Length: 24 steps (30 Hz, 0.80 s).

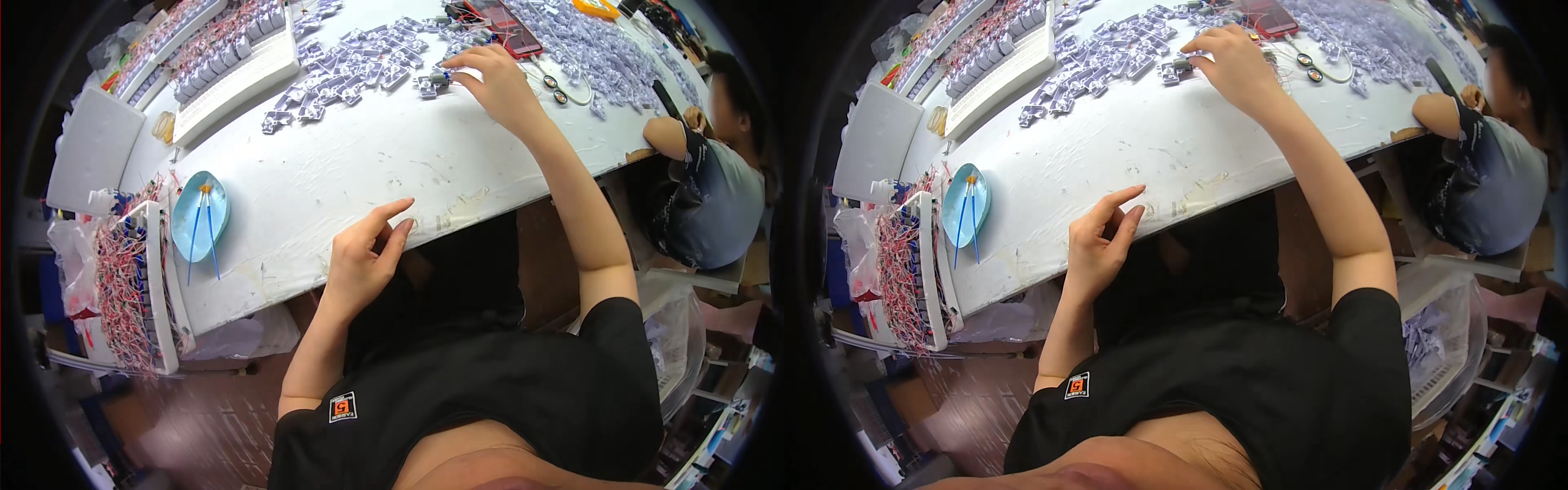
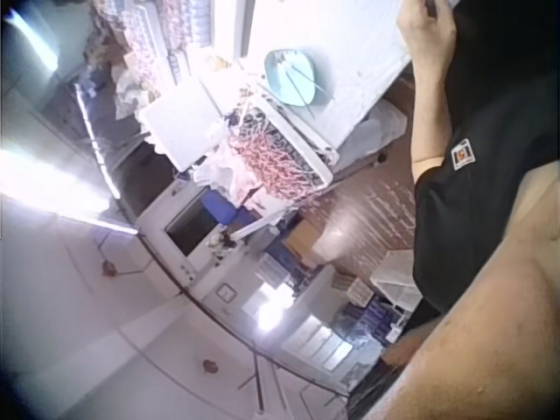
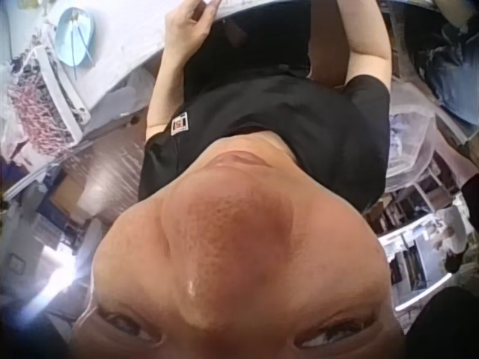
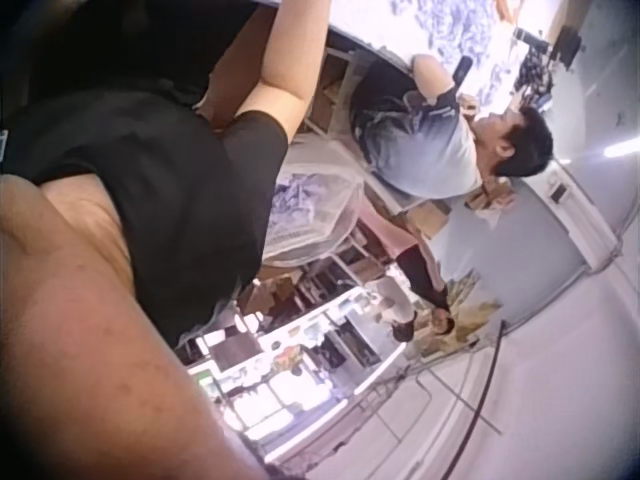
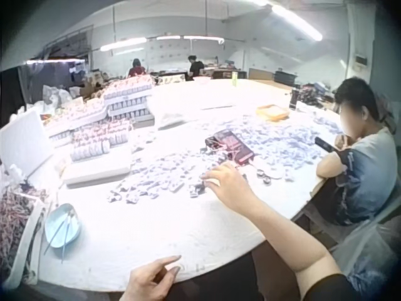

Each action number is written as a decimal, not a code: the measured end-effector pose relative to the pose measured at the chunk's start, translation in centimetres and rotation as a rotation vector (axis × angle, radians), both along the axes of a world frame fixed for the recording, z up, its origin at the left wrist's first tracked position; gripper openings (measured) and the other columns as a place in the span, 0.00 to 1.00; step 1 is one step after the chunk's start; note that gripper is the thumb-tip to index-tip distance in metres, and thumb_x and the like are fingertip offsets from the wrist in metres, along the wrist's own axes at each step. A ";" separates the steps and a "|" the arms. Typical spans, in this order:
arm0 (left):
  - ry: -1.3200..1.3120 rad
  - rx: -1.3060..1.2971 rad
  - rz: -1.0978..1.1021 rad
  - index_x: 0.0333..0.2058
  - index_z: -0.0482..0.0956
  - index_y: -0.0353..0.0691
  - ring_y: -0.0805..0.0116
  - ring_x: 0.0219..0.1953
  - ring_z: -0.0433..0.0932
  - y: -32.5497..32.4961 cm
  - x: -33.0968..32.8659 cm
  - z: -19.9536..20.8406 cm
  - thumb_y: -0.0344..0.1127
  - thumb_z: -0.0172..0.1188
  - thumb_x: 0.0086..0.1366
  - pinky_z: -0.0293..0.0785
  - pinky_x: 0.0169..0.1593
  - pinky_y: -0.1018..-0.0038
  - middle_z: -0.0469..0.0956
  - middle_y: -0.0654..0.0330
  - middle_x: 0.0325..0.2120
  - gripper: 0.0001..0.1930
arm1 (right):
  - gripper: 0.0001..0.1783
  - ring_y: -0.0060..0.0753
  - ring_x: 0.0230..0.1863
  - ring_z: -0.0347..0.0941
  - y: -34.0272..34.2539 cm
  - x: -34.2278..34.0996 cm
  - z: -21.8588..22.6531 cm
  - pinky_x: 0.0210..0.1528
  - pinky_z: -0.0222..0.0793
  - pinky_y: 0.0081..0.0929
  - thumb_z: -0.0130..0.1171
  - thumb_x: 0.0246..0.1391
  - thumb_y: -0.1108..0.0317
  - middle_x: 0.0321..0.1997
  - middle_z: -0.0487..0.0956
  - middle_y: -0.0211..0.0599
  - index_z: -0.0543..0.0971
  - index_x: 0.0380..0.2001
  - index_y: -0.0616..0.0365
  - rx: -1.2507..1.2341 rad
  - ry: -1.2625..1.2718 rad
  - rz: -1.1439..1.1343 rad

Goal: Assembling small electronic components involving wiring and plastic housings.

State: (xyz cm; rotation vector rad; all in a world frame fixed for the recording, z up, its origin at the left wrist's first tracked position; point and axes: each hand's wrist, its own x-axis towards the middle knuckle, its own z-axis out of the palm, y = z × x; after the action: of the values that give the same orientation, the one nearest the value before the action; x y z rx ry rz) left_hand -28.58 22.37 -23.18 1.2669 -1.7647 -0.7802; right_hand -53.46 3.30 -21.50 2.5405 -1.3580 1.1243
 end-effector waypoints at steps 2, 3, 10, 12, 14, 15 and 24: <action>0.007 0.000 0.003 0.49 0.82 0.42 0.74 0.16 0.66 0.1 -0.1 0.1 0.28 0.64 0.64 0.65 0.24 0.76 0.69 0.62 0.14 0.14 | 0.10 0.36 0.51 0.71 -1.6 0.4 0.1 0.56 0.67 0.33 0.64 0.56 0.66 0.44 0.83 0.31 0.86 0.41 0.51 0.086 0.175 -0.019; 0.014 0.003 0.010 0.49 0.82 0.42 0.74 0.16 0.66 0.2 0.0 0.0 0.28 0.64 0.64 0.65 0.24 0.76 0.70 0.62 0.14 0.14 | 0.09 0.35 0.51 0.70 -1.9 0.9 0.0 0.56 0.68 0.33 0.66 0.54 0.65 0.42 0.83 0.29 0.87 0.38 0.51 0.158 0.145 -0.007; 0.305 0.139 0.055 0.52 0.79 0.37 0.81 0.23 0.73 0.4 0.5 0.2 0.25 0.58 0.69 0.68 0.28 0.84 0.75 0.66 0.21 0.14 | 0.08 0.38 0.45 0.72 2.6 4.9 -0.7 0.50 0.71 0.33 0.70 0.45 0.68 0.33 0.83 0.31 0.88 0.32 0.52 0.168 0.042 0.253; 0.343 0.113 0.126 0.52 0.79 0.36 0.81 0.24 0.74 0.3 0.5 0.8 0.25 0.57 0.69 0.70 0.29 0.84 0.76 0.65 0.21 0.14 | 0.06 0.36 0.43 0.72 5.4 6.5 -0.9 0.48 0.72 0.31 0.70 0.43 0.71 0.31 0.82 0.29 0.88 0.29 0.53 0.138 -0.033 0.316; 0.325 -0.014 0.184 0.53 0.79 0.35 0.81 0.24 0.75 0.3 1.2 1.2 0.24 0.56 0.69 0.72 0.30 0.84 0.76 0.65 0.23 0.14 | 0.06 0.35 0.42 0.72 7.4 7.5 -0.9 0.47 0.72 0.31 0.70 0.44 0.71 0.31 0.82 0.28 0.87 0.29 0.53 0.105 0.006 0.303; 0.309 -0.051 0.212 0.53 0.78 0.35 0.81 0.24 0.75 0.4 1.6 1.3 0.24 0.56 0.69 0.72 0.30 0.84 0.76 0.65 0.23 0.14 | 0.05 0.34 0.42 0.72 8.3 7.9 -0.9 0.47 0.72 0.32 0.70 0.44 0.71 0.31 0.81 0.27 0.87 0.29 0.53 0.110 -0.007 0.298; 0.240 -0.003 0.404 0.54 0.78 0.36 0.80 0.23 0.74 3.0 6.5 0.4 0.21 0.56 0.67 0.70 0.31 0.83 0.74 0.66 0.19 0.17 | 0.10 0.31 0.47 0.78 0.3 5.5 6.3 0.55 0.68 0.29 0.65 0.58 0.61 0.41 0.85 0.31 0.86 0.39 0.53 0.130 -0.106 0.196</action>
State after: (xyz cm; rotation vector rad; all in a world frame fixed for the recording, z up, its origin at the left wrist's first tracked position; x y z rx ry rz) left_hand -22.04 25.40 -22.78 1.4042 -1.2648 -0.6614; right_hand -47.94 3.64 -15.20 2.7959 -1.2655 1.2576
